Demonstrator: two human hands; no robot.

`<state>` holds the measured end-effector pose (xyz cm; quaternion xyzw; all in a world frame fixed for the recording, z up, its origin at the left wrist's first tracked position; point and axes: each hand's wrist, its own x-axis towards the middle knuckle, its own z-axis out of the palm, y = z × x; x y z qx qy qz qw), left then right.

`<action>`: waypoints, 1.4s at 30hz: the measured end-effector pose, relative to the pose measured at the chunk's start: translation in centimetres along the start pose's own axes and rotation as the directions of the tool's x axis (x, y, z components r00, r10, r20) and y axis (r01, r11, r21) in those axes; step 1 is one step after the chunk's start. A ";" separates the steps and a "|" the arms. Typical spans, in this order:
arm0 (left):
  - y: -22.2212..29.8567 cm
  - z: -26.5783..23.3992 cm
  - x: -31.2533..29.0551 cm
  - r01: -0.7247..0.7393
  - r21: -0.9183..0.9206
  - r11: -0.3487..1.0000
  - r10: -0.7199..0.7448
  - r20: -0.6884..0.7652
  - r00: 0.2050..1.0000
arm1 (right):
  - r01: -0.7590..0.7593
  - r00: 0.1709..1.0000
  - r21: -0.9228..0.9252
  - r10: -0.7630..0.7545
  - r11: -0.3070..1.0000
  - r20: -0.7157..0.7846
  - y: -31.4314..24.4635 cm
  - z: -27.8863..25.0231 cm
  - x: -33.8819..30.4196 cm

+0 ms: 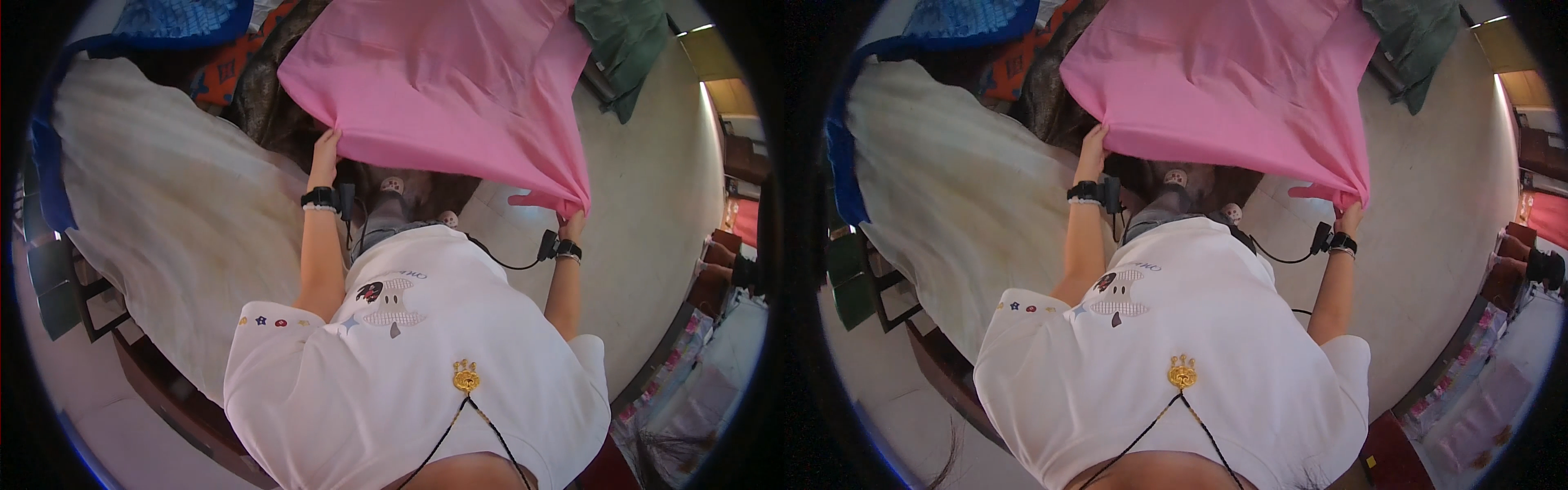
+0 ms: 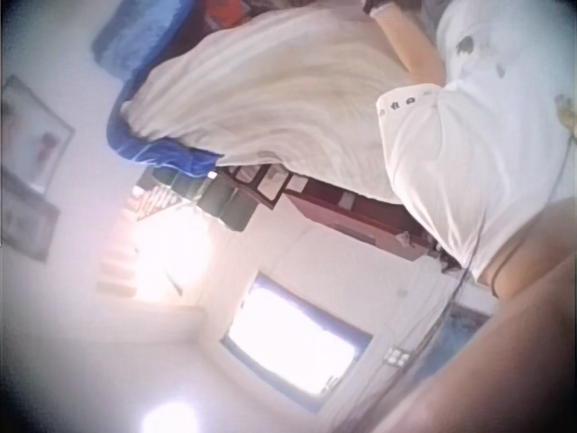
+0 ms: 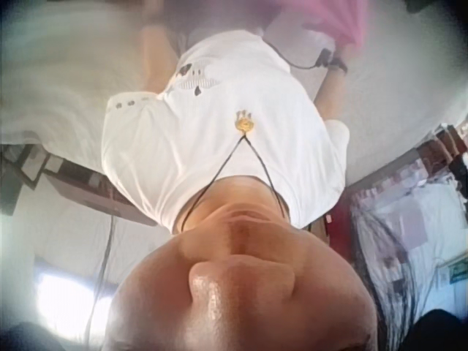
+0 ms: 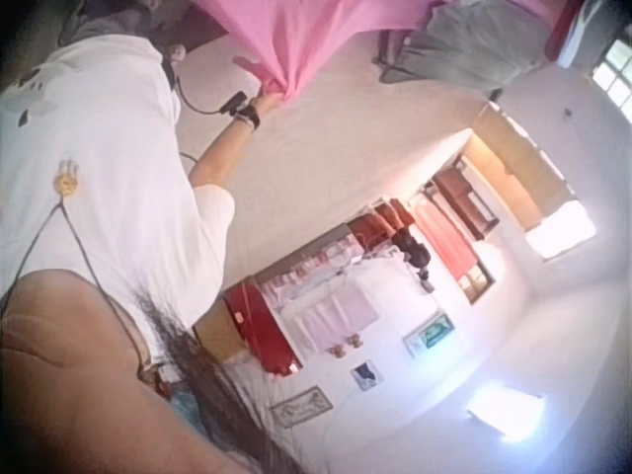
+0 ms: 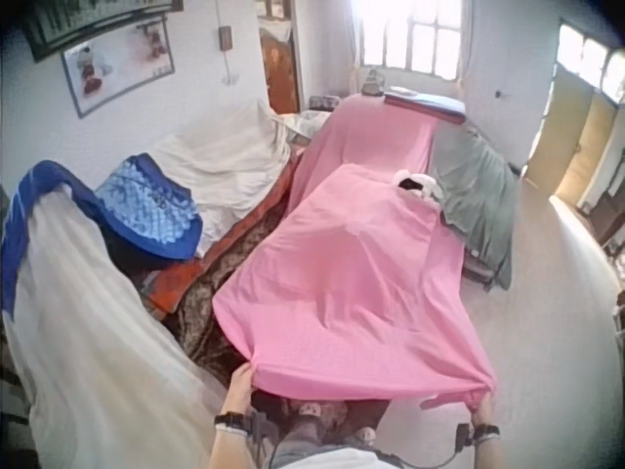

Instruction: The person spreads and smooths a white sheet, a blue patterned blanket, and a pink fabric covering over several items of furniture and beds, handling each fabric piece separately and pulling them tight.

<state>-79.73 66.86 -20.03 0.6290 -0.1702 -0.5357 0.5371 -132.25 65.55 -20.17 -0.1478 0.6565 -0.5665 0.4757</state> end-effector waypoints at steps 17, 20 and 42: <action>-4.0 0.2 -0.1 -0.177 0.763 0.622 0.220 0.046 0.974 | -0.285 0.940 0.210 0.230 0.935 0.252 0.7 1.1 0.2; -4.5 0.1 2.7 0.049 0.138 0.989 -0.030 -0.134 0.990 | -0.372 0.892 0.198 0.291 0.907 0.346 1.0 0.7 -1.1; 8.3 0.6 1.9 -0.159 -0.259 0.953 0.191 0.103 0.976 | 0.381 0.888 -0.427 -0.196 0.820 0.416 -9.7 8.0 -6.6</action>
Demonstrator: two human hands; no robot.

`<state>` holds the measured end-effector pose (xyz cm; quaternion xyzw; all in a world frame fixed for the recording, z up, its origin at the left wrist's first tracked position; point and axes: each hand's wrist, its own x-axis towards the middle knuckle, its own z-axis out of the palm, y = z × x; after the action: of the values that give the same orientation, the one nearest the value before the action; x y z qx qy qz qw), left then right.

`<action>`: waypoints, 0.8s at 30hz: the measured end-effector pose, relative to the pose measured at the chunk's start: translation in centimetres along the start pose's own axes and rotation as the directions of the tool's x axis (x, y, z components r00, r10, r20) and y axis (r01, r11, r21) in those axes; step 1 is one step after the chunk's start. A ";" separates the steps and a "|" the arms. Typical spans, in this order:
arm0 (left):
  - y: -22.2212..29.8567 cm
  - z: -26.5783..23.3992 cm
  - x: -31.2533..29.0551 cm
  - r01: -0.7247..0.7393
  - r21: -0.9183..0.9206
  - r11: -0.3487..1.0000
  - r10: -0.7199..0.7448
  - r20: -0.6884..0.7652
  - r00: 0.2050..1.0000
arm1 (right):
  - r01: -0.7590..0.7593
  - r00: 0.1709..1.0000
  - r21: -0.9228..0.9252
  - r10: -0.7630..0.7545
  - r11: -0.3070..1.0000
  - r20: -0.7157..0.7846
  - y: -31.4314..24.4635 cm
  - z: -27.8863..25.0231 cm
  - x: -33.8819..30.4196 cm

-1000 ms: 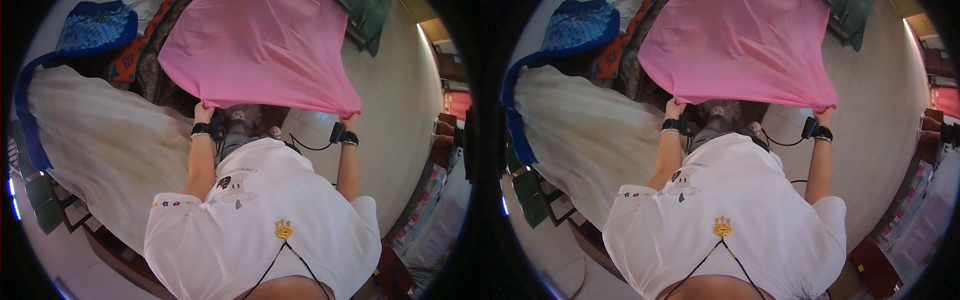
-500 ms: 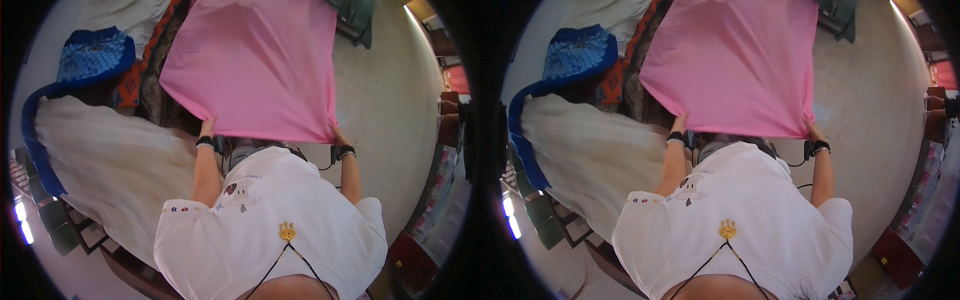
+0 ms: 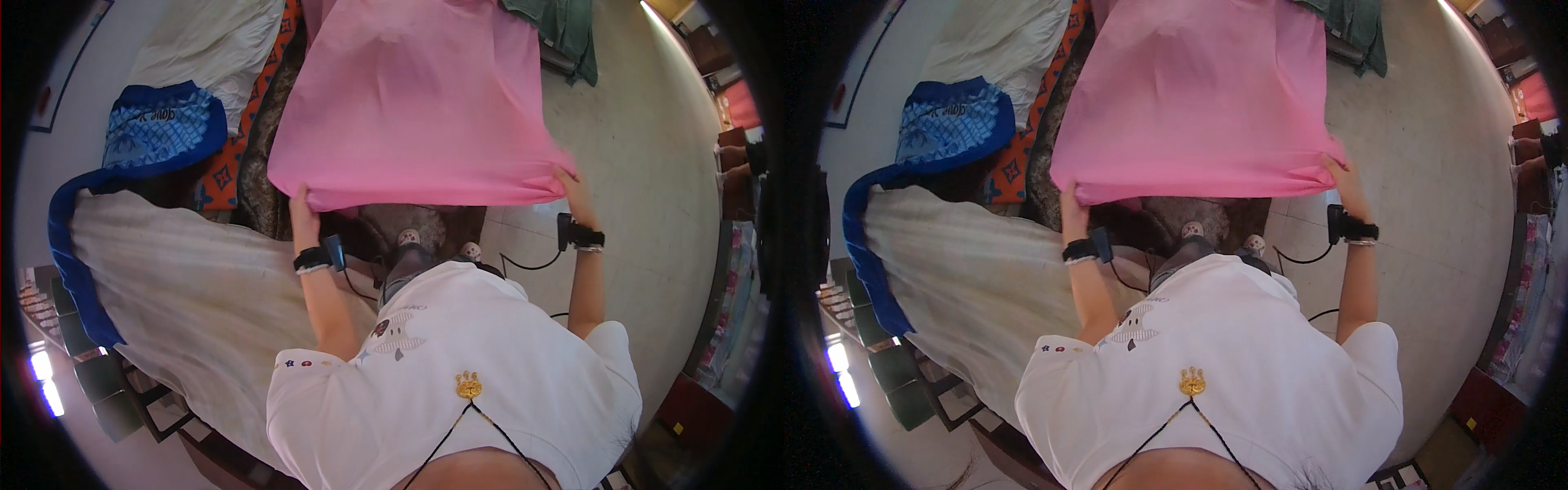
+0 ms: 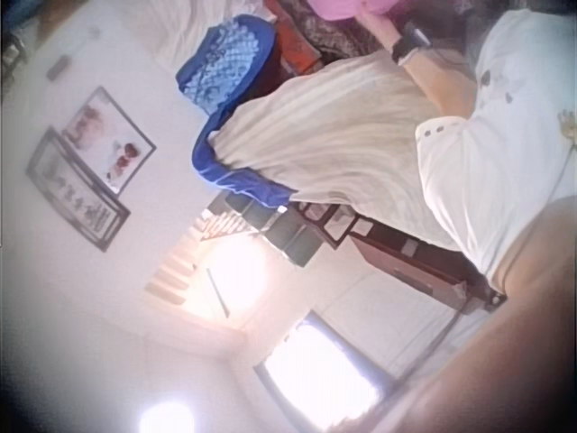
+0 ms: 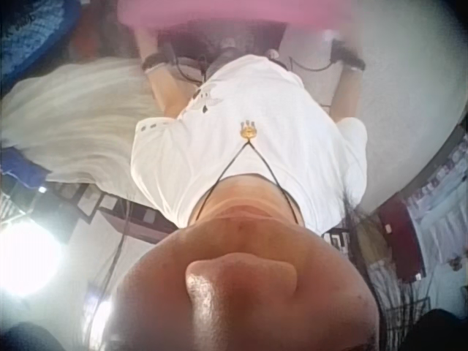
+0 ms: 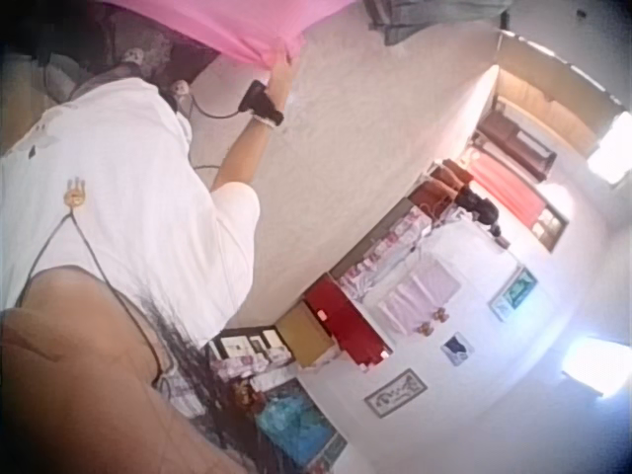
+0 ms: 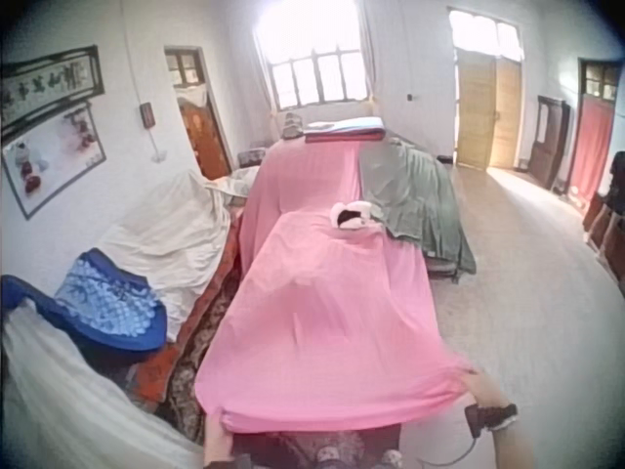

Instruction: The person spreads and smooths a white sheet, a blue patterned blanket, and a pink fabric covering over several items of furniture and beds, handling each fabric piece separately and pulling them tight.

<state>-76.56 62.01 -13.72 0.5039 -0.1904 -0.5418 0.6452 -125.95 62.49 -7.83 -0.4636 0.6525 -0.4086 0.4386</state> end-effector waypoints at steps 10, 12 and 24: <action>-15.1 -13.6 -4.8 0.291 0.846 0.446 -0.431 -0.081 0.899 | -0.569 0.773 -0.315 0.625 0.760 0.113 24.7 -2.6 -4.8; -16.0 -14.2 -4.5 0.238 0.927 0.290 -0.441 -0.091 0.893 | -0.518 0.791 -0.432 0.606 0.738 0.085 26.4 -2.3 -5.7; -14.5 -8.9 -3.4 0.350 0.858 0.375 -0.335 -0.227 0.915 | -0.592 0.805 0.094 0.593 0.800 0.024 21.0 -1.9 -4.1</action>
<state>-78.00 70.38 -28.84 0.7963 -0.3306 -0.4798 0.1627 -132.16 71.61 -26.27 -0.2136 0.7454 -0.2839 0.5640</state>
